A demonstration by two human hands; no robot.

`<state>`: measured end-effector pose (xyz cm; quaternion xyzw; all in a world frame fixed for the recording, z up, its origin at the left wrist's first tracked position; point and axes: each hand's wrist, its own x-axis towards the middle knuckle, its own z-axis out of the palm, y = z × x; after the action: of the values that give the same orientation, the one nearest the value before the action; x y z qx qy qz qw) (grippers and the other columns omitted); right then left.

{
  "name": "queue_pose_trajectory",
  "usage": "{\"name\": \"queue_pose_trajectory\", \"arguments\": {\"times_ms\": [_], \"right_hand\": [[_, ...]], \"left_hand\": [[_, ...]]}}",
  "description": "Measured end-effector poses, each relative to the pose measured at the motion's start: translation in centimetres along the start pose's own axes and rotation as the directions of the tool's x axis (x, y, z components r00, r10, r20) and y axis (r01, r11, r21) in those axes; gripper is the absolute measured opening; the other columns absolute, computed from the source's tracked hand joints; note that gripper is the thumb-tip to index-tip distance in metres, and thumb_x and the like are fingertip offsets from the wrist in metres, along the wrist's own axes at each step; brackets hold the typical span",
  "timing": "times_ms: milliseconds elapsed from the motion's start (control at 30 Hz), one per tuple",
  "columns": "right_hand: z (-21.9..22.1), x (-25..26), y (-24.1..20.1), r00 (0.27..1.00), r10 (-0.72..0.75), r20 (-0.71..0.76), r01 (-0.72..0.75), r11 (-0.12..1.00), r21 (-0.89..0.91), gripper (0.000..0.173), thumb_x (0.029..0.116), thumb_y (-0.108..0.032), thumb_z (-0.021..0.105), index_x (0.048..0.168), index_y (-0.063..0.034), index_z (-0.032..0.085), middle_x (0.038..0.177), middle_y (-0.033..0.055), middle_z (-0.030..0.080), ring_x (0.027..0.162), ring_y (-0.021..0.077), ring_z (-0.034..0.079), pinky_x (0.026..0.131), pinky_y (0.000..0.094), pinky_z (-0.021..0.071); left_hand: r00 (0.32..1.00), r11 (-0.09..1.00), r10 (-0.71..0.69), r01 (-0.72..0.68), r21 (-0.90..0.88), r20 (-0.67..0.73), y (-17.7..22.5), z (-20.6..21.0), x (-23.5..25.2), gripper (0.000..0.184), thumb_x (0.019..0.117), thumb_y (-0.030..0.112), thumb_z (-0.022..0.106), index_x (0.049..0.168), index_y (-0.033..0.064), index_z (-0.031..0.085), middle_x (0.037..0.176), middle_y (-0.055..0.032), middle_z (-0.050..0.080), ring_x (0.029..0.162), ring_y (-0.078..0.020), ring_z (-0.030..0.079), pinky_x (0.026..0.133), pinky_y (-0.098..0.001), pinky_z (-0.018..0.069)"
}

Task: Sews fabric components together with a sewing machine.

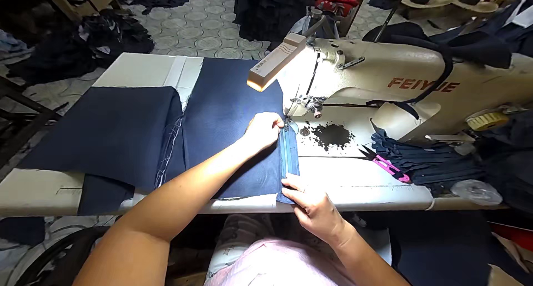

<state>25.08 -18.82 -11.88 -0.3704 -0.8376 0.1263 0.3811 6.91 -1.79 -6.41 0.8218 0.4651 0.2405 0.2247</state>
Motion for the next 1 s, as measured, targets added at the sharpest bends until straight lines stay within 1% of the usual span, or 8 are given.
{"name": "queue_pose_trajectory", "arguments": {"times_ms": [100, 200, 333, 533, 633, 767, 867, 1000], "right_hand": [[-0.3, 0.5, 0.3, 1.0, 0.008, 0.012, -0.008, 1.0, -0.003, 0.029, 0.0834, 0.0, 0.057, 0.101, -0.0024, 0.08, 0.119, 0.0159, 0.075, 0.122, 0.0292, 0.067, 0.106, 0.0374, 0.052], [-0.5, 1.7, 0.6, 0.999, 0.032, 0.041, -0.032, 0.999, -0.012, 0.029, 0.083, 0.001, 0.057, 0.101, -0.0009, 0.08, 0.119, 0.0161, 0.074, 0.119, 0.029, 0.069, 0.103, 0.0387, 0.0541], [-0.7, 3.3, 1.6, 0.993, 0.052, 0.105, -0.043, 0.995, -0.085, 0.026, 0.088, -0.001, 0.058, 0.103, -0.0002, 0.079, 0.122, 0.0162, 0.073, 0.12, 0.0299, 0.068, 0.101, 0.0432, 0.0547], [-1.0, 5.0, 2.6, 0.988, 0.085, 0.127, -0.076, 0.994, -0.076, 0.022, 0.0891, 0.0, 0.06, 0.1, 0.0017, 0.079, 0.122, 0.0171, 0.073, 0.12, 0.0304, 0.067, 0.101, 0.0443, 0.0541], [-1.7, 5.9, 3.1, 0.977, 0.119, 0.176, -0.118, 0.993, -0.018, 0.022, 0.0961, -0.012, 0.062, 0.101, 0.0011, 0.079, 0.123, 0.0162, 0.073, 0.124, 0.0284, 0.065, 0.106, 0.0427, 0.0503], [-2.7, 6.7, 3.3, 0.981, 0.191, 0.04, -0.192, 0.981, 0.018, 0.023, 0.0989, -0.015, 0.063, 0.112, 0.0032, 0.07, 0.108, 0.017, 0.071, 0.101, 0.0238, 0.07, 0.092, 0.0383, 0.0573], [-3.0, 6.2, 4.0, 0.943, 0.317, 0.103, -0.295, 0.938, -0.182, 0.047, 0.0933, -0.024, 0.073, 0.13, 0.0033, 0.063, 0.133, 0.0218, 0.063, 0.127, 0.036, 0.059, 0.11, 0.0506, 0.045], [-2.9, 5.4, 4.9, 0.951, 0.263, 0.16, -0.226, 0.95, -0.216, 0.043, 0.0952, -0.03, 0.067, 0.127, -0.0014, 0.07, 0.139, 0.0178, 0.062, 0.136, 0.0342, 0.053, 0.115, 0.0526, 0.0391]], "left_hand": [[0.966, 0.948, 0.259, -0.258, 0.186, 0.018, 1.0, 0.5, -3.2, 0.024, 0.0894, -0.006, 0.057, 0.103, 0.0011, 0.076, 0.108, -0.0173, 0.071, 0.108, -0.0354, 0.066, 0.093, -0.0517, 0.0525], [0.918, 0.871, 0.393, -0.391, 0.297, 0.056, 1.2, 1.3, -6.1, 0.03, 0.0866, -0.006, 0.056, 0.102, 0.0063, 0.078, 0.11, -0.0116, 0.074, 0.103, -0.0339, 0.067, 0.084, -0.0514, 0.0503], [0.93, 0.879, 0.353, -0.367, 0.303, 0.102, 0.4, 1.2, -6.6, 0.043, 0.0868, -0.007, 0.054, 0.119, 0.0098, 0.076, 0.126, -0.0086, 0.072, 0.107, -0.0341, 0.067, 0.082, -0.0513, 0.0479], [0.94, 0.893, 0.311, -0.339, 0.297, 0.14, -0.5, 0.7, -5.1, 0.051, 0.0866, -0.01, 0.055, 0.129, 0.0122, 0.072, 0.137, -0.0068, 0.067, 0.119, -0.0354, 0.062, 0.087, -0.0547, 0.0459], [0.943, 0.906, 0.268, -0.315, 0.282, 0.195, -0.8, 0.2, -4.4, 0.055, 0.087, -0.011, 0.054, 0.134, 0.0146, 0.068, 0.142, -0.0059, 0.063, 0.125, -0.0363, 0.057, 0.089, -0.0567, 0.0441], [0.929, 0.905, 0.275, -0.337, 0.26, 0.249, -1.1, -0.3, -3.6, 0.059, 0.085, -0.011, 0.053, 0.135, 0.0172, 0.066, 0.141, -0.0069, 0.062, 0.126, -0.0382, 0.055, 0.086, -0.0588, 0.0434], [0.915, 0.898, 0.29, -0.361, 0.25, 0.279, -1.2, -0.5, -3.3, 0.061, 0.0861, -0.01, 0.051, 0.136, 0.022, 0.065, 0.14, -0.01, 0.061, 0.124, -0.0397, 0.054, 0.086, -0.0591, 0.0424], [0.897, 0.899, 0.352, -0.403, 0.169, 0.267, -1.8, -0.8, -3.1, 0.056, 0.0878, -0.008, 0.046, 0.129, 0.0219, 0.07, 0.136, -0.0102, 0.063, 0.124, -0.0378, 0.055, 0.089, -0.0599, 0.0416]]}}
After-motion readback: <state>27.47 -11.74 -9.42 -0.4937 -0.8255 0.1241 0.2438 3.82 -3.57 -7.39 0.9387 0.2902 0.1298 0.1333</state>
